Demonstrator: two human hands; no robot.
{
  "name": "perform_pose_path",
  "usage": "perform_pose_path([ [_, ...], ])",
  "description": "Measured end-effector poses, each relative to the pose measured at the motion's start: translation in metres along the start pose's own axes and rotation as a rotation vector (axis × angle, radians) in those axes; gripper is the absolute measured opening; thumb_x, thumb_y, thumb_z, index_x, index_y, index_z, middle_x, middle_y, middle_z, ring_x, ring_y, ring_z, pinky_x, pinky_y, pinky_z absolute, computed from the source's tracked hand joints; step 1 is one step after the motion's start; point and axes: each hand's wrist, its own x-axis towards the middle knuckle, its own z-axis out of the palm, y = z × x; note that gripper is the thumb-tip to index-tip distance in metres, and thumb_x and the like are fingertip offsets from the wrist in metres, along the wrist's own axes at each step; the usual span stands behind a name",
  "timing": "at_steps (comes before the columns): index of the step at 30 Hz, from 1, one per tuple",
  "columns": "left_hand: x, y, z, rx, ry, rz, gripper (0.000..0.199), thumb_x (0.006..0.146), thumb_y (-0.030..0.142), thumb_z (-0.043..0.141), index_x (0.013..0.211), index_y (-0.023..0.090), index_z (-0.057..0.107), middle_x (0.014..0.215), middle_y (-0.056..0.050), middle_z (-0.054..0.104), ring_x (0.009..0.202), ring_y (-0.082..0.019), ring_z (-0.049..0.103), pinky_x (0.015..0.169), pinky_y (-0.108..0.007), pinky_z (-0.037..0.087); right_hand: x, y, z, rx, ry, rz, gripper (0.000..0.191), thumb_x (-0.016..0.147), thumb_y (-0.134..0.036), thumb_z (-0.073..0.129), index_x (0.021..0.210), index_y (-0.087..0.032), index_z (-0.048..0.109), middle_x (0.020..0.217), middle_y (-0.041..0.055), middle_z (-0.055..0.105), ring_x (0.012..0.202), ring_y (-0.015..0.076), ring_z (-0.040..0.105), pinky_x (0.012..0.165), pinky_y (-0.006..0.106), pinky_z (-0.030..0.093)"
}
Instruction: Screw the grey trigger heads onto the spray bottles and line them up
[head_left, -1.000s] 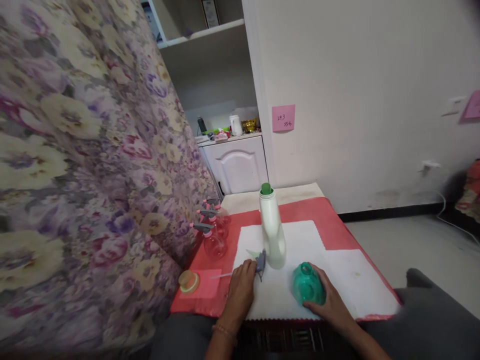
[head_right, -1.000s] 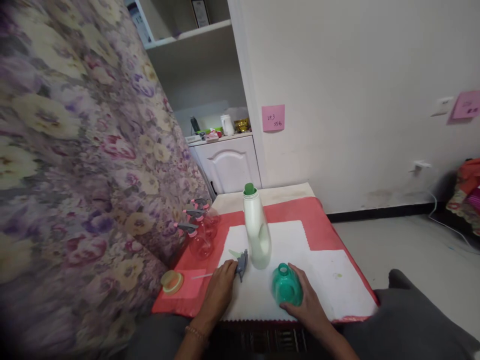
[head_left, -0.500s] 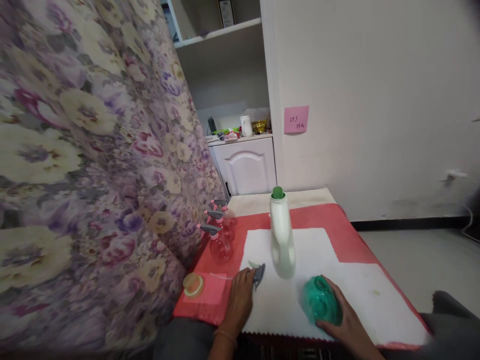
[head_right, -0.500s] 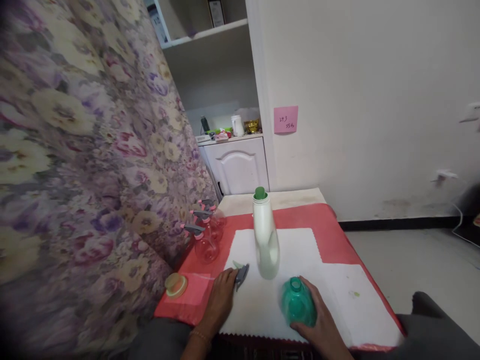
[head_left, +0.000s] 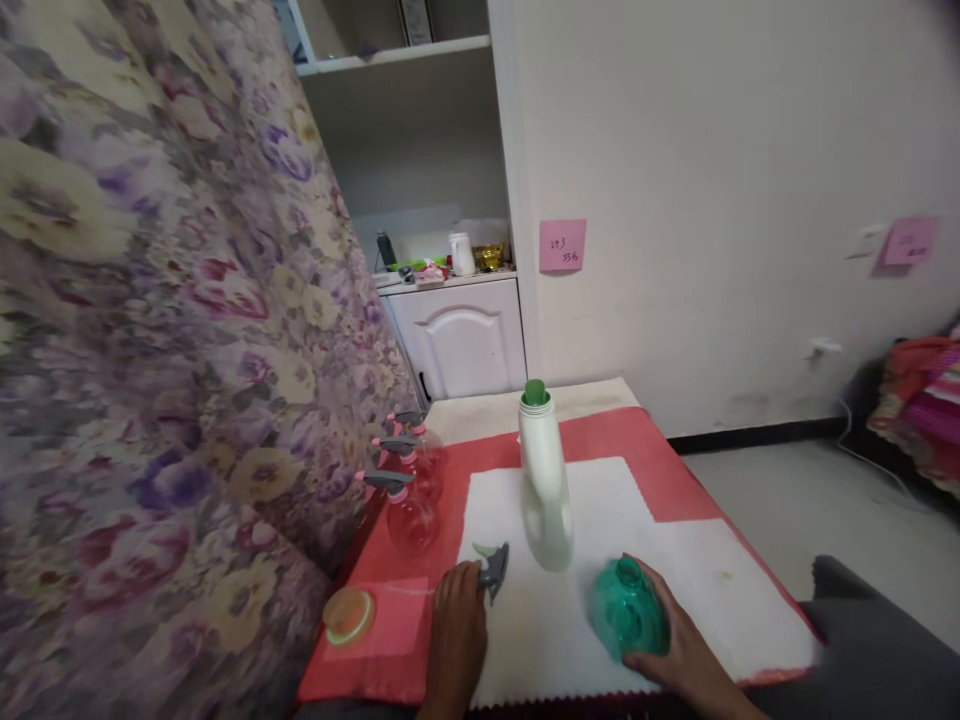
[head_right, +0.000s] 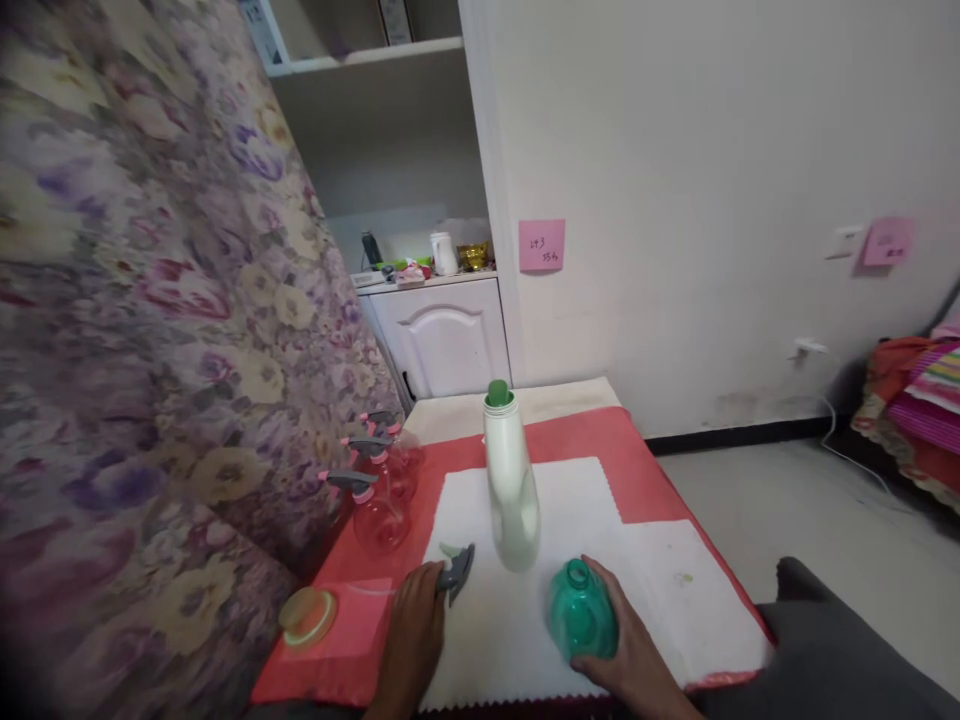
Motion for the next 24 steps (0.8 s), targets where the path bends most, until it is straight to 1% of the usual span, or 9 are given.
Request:
perform_pose_path([
  [4, 0.001, -0.002, 0.000, -0.011, 0.048, 0.028, 0.030, 0.088, 0.015, 0.046, 0.116, 0.017, 0.056, 0.109, -0.010, 0.069, 0.105, -0.024, 0.064, 0.094, -0.043, 0.052, 0.002, 0.001, 0.001, -0.005, 0.016, 0.007, 0.095, 0.059, -0.028, 0.077, 0.142, -0.025, 0.031, 0.149, 0.0148, 0.042, 0.140, 0.0364, 0.036, 0.116, 0.052, 0.030],
  [9, 0.001, -0.006, 0.002, -0.020, 0.090, 0.065, 0.033, 0.086, 0.017, 0.048, 0.119, 0.019, 0.053, 0.112, -0.010, 0.068, 0.106, -0.024, 0.064, 0.093, -0.044, 0.053, 0.005, -0.006, 0.001, 0.032, 0.011, -0.011, 0.098, 0.058, -0.027, 0.078, 0.143, -0.024, 0.031, 0.150, 0.0146, 0.042, 0.141, 0.0349, 0.035, 0.116, 0.050, 0.030],
  [13, 0.000, -0.010, 0.006, -0.025, 0.075, 0.054, 0.034, 0.087, 0.019, 0.047, 0.120, 0.021, 0.052, 0.112, -0.009, 0.068, 0.106, -0.023, 0.065, 0.093, -0.043, 0.053, 0.005, -0.015, -0.001, 0.052, 0.018, 0.016, 0.097, 0.057, -0.027, 0.079, 0.142, -0.023, 0.034, 0.149, 0.0155, 0.044, 0.139, 0.0345, 0.038, 0.116, 0.051, 0.027],
  [15, 0.000, -0.012, 0.008, -0.019, 0.078, 0.057, 0.034, 0.087, 0.019, 0.047, 0.120, 0.021, 0.053, 0.111, -0.008, 0.069, 0.106, -0.024, 0.065, 0.093, -0.044, 0.054, 0.006, -0.016, -0.001, 0.069, 0.019, 0.019, 0.097, 0.056, -0.027, 0.079, 0.142, -0.023, 0.035, 0.148, 0.0152, 0.044, 0.139, 0.0343, 0.038, 0.116, 0.051, 0.027],
  [18, 0.001, -0.014, 0.011, 0.006, 0.116, 0.096, 0.034, 0.086, 0.019, 0.047, 0.119, 0.022, 0.052, 0.110, -0.008, 0.070, 0.103, -0.024, 0.067, 0.090, -0.042, 0.055, 0.008, -0.010, 0.000, 0.101, 0.018, -0.007, 0.099, 0.055, -0.033, 0.081, 0.143, -0.025, 0.035, 0.148, 0.0137, 0.045, 0.139, 0.0349, 0.039, 0.116, 0.050, 0.029],
  [21, 0.004, -0.018, 0.015, 0.062, 0.174, 0.158, 0.033, 0.084, 0.017, 0.048, 0.116, 0.020, 0.052, 0.105, -0.009, 0.072, 0.097, -0.024, 0.069, 0.084, -0.040, 0.057, 0.014, -0.003, 0.000, 0.121, 0.028, -0.067, 0.101, 0.054, -0.040, 0.083, 0.142, -0.027, 0.035, 0.148, 0.0138, 0.045, 0.138, 0.0362, 0.039, 0.114, 0.050, 0.032],
  [24, 0.006, -0.027, 0.022, 0.122, 0.232, 0.226, 0.032, 0.083, 0.016, 0.047, 0.115, 0.018, 0.052, 0.100, -0.010, 0.074, 0.092, -0.024, 0.071, 0.079, -0.039, 0.059, 0.022, -0.005, -0.007, 0.150, 0.064, -0.095, 0.099, 0.058, -0.047, 0.082, 0.142, -0.027, 0.035, 0.149, 0.0144, 0.045, 0.137, 0.0363, 0.041, 0.112, 0.051, 0.035],
])
